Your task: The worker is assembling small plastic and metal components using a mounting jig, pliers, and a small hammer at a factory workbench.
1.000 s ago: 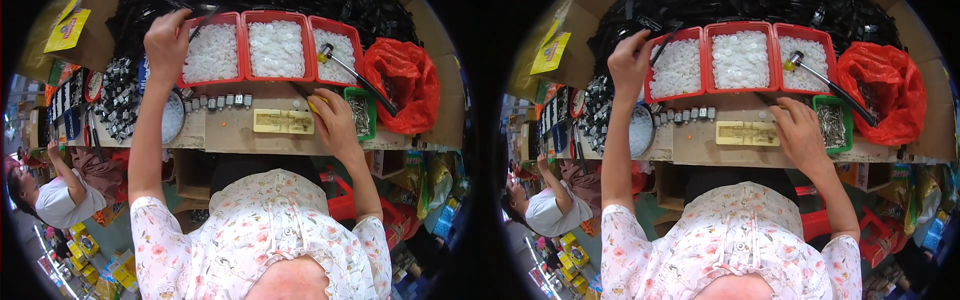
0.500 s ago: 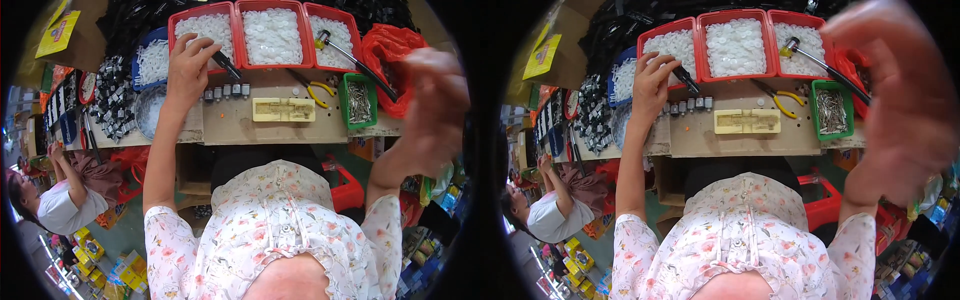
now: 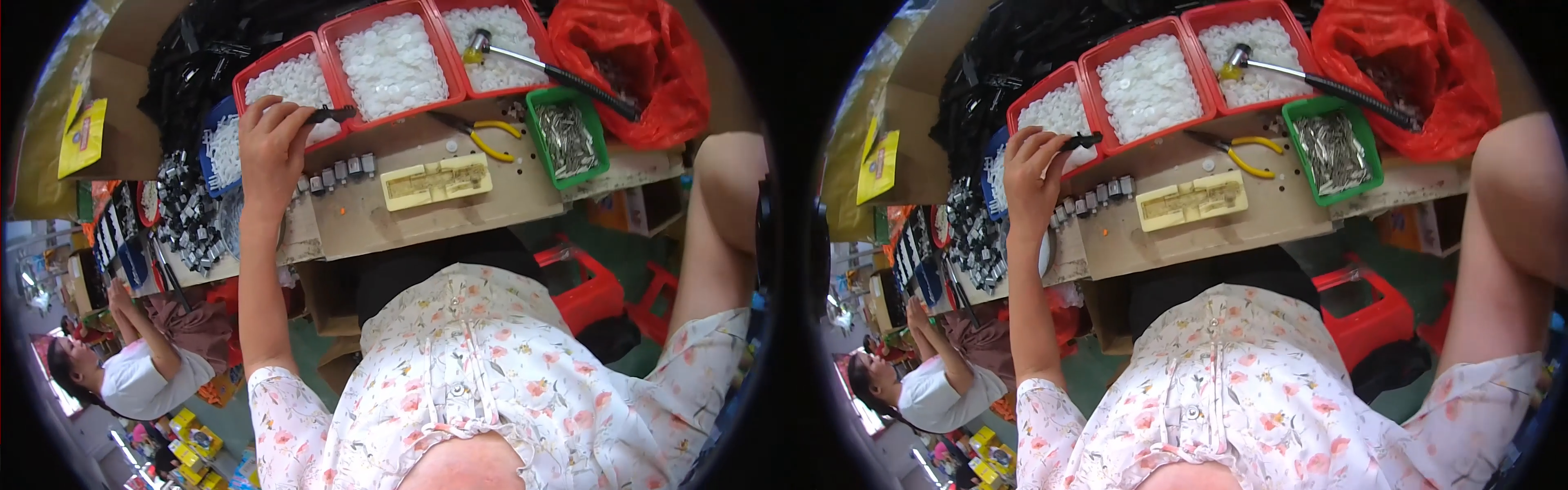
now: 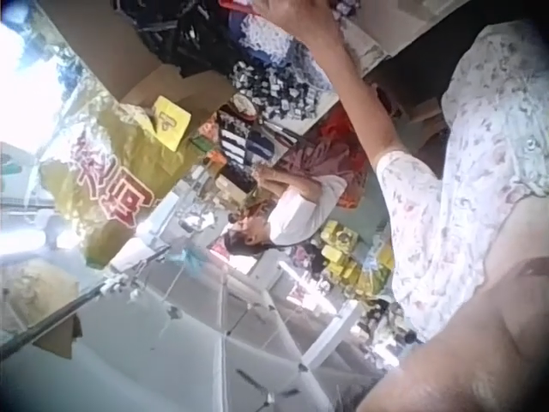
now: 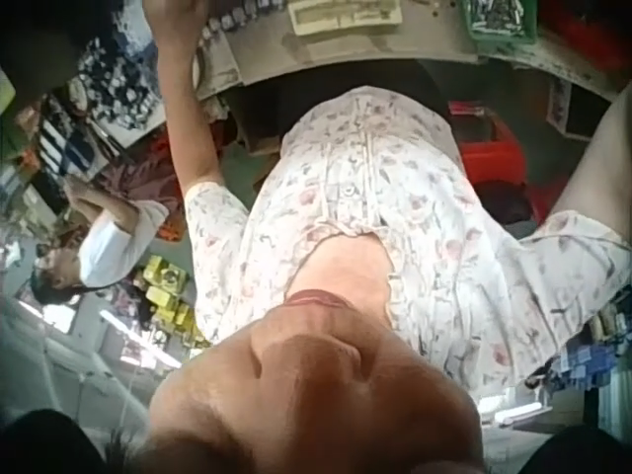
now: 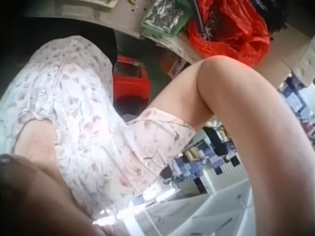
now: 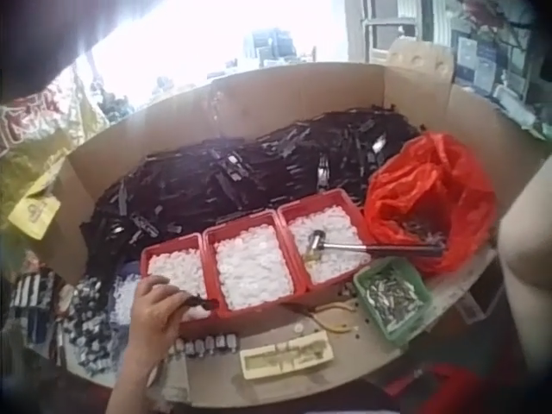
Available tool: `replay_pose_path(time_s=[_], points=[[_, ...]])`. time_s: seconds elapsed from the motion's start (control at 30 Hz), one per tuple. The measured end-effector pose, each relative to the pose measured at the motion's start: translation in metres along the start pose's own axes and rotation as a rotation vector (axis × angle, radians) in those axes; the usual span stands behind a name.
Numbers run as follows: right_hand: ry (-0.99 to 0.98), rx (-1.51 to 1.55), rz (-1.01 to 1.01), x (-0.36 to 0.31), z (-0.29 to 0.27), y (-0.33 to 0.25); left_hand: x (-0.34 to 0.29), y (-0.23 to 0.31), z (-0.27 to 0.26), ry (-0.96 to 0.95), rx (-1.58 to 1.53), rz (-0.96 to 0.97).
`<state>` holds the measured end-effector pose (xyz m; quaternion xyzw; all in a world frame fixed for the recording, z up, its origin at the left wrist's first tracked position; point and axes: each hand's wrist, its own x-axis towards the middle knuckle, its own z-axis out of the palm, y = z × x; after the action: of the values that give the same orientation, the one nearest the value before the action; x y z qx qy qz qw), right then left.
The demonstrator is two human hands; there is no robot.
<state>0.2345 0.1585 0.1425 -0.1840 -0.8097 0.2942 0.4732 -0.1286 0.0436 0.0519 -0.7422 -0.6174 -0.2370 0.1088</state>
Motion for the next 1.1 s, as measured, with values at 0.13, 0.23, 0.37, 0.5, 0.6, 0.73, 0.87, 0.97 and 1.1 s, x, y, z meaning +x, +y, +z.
replay_pose_path(time_s=[0.13, 0.23, 0.37, 0.5, 0.6, 0.73, 0.87, 0.97, 1.1], points=[[-0.002, -0.045, 0.072, -0.016, -0.005, 0.006, 0.008, 0.020, -0.012, 0.152, -0.015, 0.019], [-0.042, -0.067, 0.140, -0.032, -0.009, 0.003, 0.012, 0.045, -0.017, 0.164, -0.047, 0.027], [-0.058, -0.106, 0.128, -0.017, -0.013, 0.007, -0.001, 0.074, -0.004, 0.092, -0.210, -0.074], [-0.101, -0.123, 0.101, 0.000, -0.004, 0.006, -0.021, 0.103, 0.019, 0.003, -0.261, -0.037], [-0.183, -0.095, 0.055, 0.012, 0.010, 0.011, -0.043, 0.123, 0.031, -0.048, -0.210, -0.052], [-0.320, -0.146, -0.076, 0.019, 0.046, -0.008, -0.049, 0.134, 0.045, 0.027, -0.163, -0.078], [-0.425, -0.214, 0.000, -0.066, 0.087, 0.036, -0.051, 0.135, 0.058, 0.058, -0.170, -0.061], [-0.493, -0.346, -0.057, -0.085, 0.098, 0.043, -0.050, 0.139, 0.057, 0.043, -0.240, -0.083], [-0.563, -0.419, -0.124, -0.089, 0.102, 0.053, -0.057, 0.138, 0.062, 0.060, -0.305, -0.107]])
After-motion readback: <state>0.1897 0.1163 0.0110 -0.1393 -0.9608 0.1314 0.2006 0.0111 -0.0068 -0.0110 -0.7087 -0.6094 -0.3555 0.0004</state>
